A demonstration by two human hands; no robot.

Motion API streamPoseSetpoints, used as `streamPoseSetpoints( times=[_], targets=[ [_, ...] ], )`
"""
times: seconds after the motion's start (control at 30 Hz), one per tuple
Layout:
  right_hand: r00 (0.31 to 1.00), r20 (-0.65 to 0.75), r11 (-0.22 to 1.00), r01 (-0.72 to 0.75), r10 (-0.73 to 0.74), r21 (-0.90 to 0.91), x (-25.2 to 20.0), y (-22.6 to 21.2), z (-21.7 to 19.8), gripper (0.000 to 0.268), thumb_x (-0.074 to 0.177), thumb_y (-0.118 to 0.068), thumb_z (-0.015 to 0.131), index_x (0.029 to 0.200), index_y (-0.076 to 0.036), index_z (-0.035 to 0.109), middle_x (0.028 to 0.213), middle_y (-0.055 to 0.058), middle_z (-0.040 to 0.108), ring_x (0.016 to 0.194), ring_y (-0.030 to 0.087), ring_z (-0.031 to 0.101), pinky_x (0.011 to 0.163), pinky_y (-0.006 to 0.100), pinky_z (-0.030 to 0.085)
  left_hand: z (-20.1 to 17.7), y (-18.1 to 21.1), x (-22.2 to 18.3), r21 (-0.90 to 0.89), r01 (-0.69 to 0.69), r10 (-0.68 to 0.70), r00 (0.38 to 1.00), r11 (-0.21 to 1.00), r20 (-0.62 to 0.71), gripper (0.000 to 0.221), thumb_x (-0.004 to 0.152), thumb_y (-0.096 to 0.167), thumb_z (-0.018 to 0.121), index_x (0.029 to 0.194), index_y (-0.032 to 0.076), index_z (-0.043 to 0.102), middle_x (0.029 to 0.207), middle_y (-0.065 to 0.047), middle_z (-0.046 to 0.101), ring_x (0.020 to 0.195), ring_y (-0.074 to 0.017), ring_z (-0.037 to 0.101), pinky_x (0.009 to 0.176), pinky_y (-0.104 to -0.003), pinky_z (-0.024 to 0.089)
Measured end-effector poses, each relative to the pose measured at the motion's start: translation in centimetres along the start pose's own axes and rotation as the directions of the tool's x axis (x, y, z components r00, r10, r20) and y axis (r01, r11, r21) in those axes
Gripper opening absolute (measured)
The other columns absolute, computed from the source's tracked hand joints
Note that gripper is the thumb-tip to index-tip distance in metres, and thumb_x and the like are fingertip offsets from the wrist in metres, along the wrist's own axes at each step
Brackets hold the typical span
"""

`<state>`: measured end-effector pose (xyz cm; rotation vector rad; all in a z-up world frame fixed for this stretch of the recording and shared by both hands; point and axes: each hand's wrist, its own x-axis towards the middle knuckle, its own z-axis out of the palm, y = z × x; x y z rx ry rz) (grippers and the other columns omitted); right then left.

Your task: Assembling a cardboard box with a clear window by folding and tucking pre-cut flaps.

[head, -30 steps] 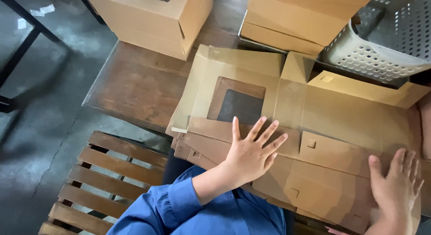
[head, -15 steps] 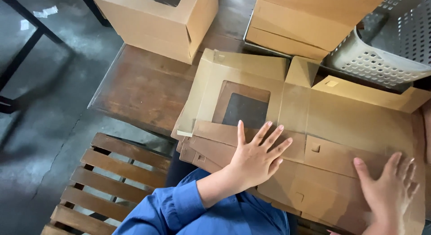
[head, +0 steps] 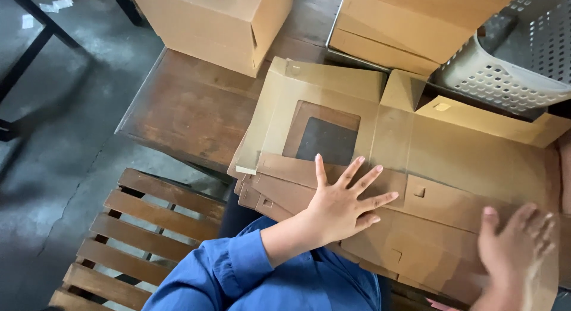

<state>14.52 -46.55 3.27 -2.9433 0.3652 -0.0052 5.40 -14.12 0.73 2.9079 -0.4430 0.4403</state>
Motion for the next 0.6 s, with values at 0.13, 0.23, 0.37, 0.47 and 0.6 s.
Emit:
streamPoseSetpoints(
  times=[0.13,0.23,0.37,0.47,0.6],
  targets=[
    [0.997,0.045,0.998,0.064,-0.063,-0.023,-2.0,-2.6,0.2,0.094,0.096,-0.069,0.022,0.165,-0.006,0.007,0.171,0.023,0.0,0.158,0.036,-0.005,0.124,0.058,-0.001,0.0,0.0,0.1,0.038,-0.033,0.031,0.998,0.999,0.052,0.061,0.096,0.078,0.032,0.154,0.06,0.027,0.172,0.001,0.022,0.159,-0.0334,0.018,0.103,-0.091,0.02],
    [0.985,0.089,0.987,0.151,-0.146,-0.053,-3.2,-4.8,0.1,0.095,0.095,-0.072,0.016,0.164,-0.009,0.005,0.171,0.02,-0.002,0.157,0.039,-0.003,0.123,0.058,0.0,0.0,-0.1,0.0,0.085,-0.046,0.04,0.997,0.995,0.068,0.075,0.089,0.089,0.026,0.157,0.058,0.019,0.173,0.0,0.016,0.16,-0.034,0.015,0.102,-0.091,0.019],
    [0.945,0.062,0.942,0.327,-0.322,-0.073,-4.5,-6.9,1.5,0.089,0.099,-0.064,0.023,0.163,-0.002,0.014,0.17,0.026,0.007,0.157,0.041,0.002,0.123,0.058,0.004,-0.4,0.1,0.1,0.124,-0.059,0.045,0.993,0.99,0.114,0.105,0.076,0.104,0.026,0.162,0.047,0.007,0.173,0.001,0.015,0.159,-0.033,0.012,0.103,-0.091,0.017],
    [0.914,0.12,0.906,0.401,-0.387,-0.132,-6.1,-8.9,2.5,0.084,0.101,-0.06,0.024,0.163,-0.005,0.015,0.173,0.017,0.008,0.157,0.034,0.006,0.123,0.057,0.007,-1.3,0.3,0.4,0.099,-0.031,0.02,0.994,0.995,0.106,0.118,0.07,0.104,0.02,0.164,0.034,0.012,0.172,0.001,0.021,0.159,-0.0307,0.015,0.103,-0.09,0.017],
    [0.756,-0.149,0.77,0.623,-0.638,-0.135,-8.4,-10.8,3.8,0.067,0.101,-0.033,0.05,0.161,-0.004,0.041,0.166,0.026,0.037,0.151,0.043,0.035,0.118,0.062,0.029,-2.8,0.4,0.7,-0.056,0.011,0.008,0.944,0.998,0.329,0.12,0.068,0.1,0.03,0.165,0.032,0.011,0.173,0.001,0.019,0.159,-0.0306,0.012,0.107,-0.092,0.003]
  ],
)
